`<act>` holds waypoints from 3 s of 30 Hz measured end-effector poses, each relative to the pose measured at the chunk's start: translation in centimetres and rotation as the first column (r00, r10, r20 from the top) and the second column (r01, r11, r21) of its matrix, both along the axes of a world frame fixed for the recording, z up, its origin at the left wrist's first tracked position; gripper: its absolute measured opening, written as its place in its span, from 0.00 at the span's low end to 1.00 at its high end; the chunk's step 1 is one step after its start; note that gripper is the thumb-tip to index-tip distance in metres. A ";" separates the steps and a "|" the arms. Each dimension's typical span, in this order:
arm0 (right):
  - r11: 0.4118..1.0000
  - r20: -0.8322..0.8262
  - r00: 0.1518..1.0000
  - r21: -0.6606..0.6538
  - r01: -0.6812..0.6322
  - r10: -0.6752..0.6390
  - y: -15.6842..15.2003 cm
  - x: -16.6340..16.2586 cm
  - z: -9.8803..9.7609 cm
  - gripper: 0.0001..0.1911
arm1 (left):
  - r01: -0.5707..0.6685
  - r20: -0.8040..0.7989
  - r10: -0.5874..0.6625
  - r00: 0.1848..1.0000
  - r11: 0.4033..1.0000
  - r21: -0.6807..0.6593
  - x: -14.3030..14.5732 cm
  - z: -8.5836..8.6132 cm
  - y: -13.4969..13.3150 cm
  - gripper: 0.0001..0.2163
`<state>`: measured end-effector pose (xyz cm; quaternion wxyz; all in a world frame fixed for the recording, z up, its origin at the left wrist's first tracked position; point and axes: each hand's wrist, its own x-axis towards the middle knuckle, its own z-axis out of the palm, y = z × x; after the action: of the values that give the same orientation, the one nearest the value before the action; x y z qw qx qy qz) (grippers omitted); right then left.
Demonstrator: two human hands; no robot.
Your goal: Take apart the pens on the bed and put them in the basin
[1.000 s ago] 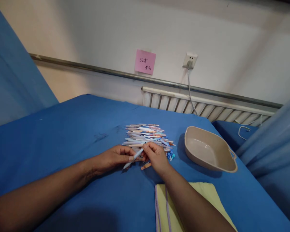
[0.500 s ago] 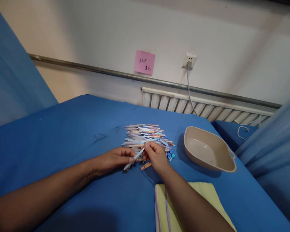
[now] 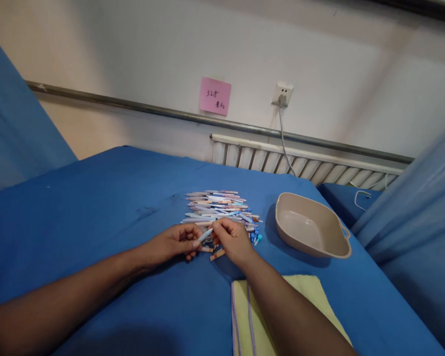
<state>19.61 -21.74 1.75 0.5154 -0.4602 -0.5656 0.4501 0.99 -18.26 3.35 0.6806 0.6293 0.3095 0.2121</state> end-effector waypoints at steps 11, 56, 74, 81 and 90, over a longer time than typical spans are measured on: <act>0.983 -0.154 0.974 0.054 0.177 -0.167 0.9 2.1 0.4 0.24 | -0.070 0.063 0.077 0.995 0.992 -0.101 0.0 0.0 0.5 0.16; 0.960 0.501 0.847 0.277 0.040 -0.179 0.9 -0.5 -1.4 0.09 | -0.352 -0.210 0.543 0.813 0.745 0.566 -1.2 1.3 -2.1 0.15; 0.960 0.361 0.925 0.281 0.015 -0.120 -0.7 -0.2 -2.4 0.12 | -0.256 -0.209 0.527 0.824 0.675 0.692 1.3 0.1 -1.9 0.12; 0.930 0.643 0.710 0.366 0.045 -0.287 -0.5 -0.5 -2.8 0.11 | -0.238 -0.149 0.432 0.889 0.716 0.657 0.8 -1.0 -0.9 0.11; 0.929 0.855 0.395 0.369 -0.011 -0.335 0.0 -1.2 -2.7 0.10 | -0.332 0.055 0.338 0.940 0.862 0.383 0.5 -2.5 1.6 0.12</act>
<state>18.44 -21.73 -0.98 0.2345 -0.5941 -0.7691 -0.0215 1.52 -16.63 0.87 0.4935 0.6892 0.3708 0.3794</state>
